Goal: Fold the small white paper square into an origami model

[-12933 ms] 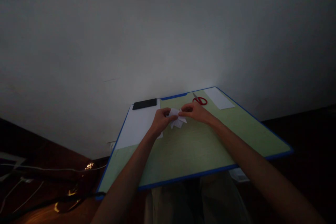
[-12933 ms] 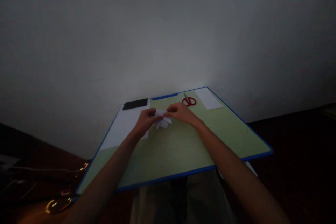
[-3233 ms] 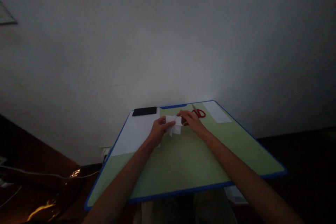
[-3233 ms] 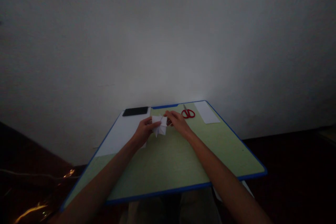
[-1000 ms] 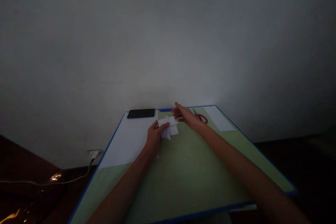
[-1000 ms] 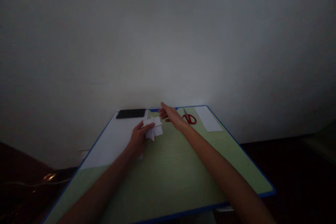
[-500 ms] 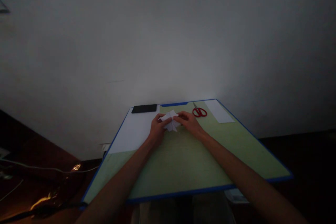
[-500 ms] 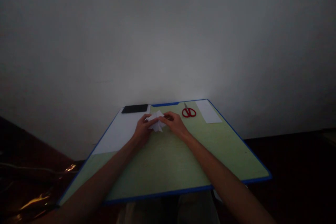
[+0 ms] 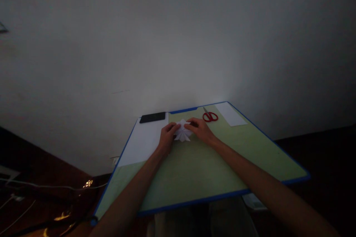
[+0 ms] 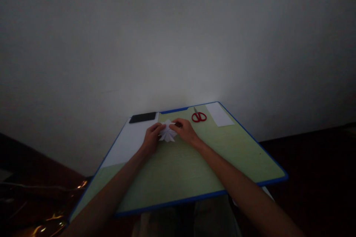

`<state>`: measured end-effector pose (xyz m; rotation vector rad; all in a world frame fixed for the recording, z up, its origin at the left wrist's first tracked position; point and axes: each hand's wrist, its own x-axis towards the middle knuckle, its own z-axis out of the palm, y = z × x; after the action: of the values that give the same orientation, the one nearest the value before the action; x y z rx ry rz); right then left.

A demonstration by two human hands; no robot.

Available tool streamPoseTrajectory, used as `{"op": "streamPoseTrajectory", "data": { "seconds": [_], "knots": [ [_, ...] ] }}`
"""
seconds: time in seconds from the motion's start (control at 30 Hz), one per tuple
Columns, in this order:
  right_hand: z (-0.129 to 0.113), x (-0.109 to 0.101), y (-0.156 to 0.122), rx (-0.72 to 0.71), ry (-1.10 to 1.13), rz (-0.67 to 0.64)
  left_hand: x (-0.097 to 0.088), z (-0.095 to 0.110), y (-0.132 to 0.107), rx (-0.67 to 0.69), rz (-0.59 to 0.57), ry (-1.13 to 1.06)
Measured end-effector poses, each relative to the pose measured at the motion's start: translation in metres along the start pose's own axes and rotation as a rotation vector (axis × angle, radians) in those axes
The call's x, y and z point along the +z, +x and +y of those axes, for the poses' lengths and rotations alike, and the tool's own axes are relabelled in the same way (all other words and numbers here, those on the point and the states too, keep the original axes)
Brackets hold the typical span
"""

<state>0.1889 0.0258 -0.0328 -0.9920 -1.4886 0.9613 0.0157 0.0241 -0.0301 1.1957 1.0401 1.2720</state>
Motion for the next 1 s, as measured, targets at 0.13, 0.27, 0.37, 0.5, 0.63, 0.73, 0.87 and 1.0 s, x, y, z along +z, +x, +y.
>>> {"op": "streamPoseTrajectory", "data": {
  "seconds": [0.13,0.27,0.37,0.5,0.63,0.73,0.87,1.0],
  "knots": [
    [-0.0024,0.0001,-0.0018,-0.002,0.035,0.018,0.0005,0.0038,-0.0018,0.036,-0.031,0.000],
    [-0.0006,0.0009,-0.0014,0.008,0.077,0.015,0.0010,0.0076,-0.0040,0.063,-0.023,-0.004],
    [0.0002,0.0010,0.0002,0.010,0.110,0.029,0.0008,0.0079,-0.0048,0.069,-0.031,0.009],
    [-0.0017,0.0011,0.0020,-0.007,0.119,0.080,0.0017,0.0058,-0.0042,0.054,-0.030,0.054],
    [-0.0040,0.0027,0.0009,-0.012,0.144,0.120,0.0037,0.0039,-0.0037,0.027,-0.010,0.067],
    [-0.0054,0.0033,-0.0010,-0.009,0.191,0.138,0.0041,0.0024,-0.0035,0.042,0.001,0.080],
    [-0.0054,0.0015,-0.0017,-0.034,0.181,0.157,0.0033,-0.0003,-0.0030,0.004,-0.034,0.101],
    [-0.0040,-0.0017,0.0010,-0.055,0.105,0.154,0.0036,0.0022,-0.0039,-0.016,-0.022,0.081]
  ]
}}
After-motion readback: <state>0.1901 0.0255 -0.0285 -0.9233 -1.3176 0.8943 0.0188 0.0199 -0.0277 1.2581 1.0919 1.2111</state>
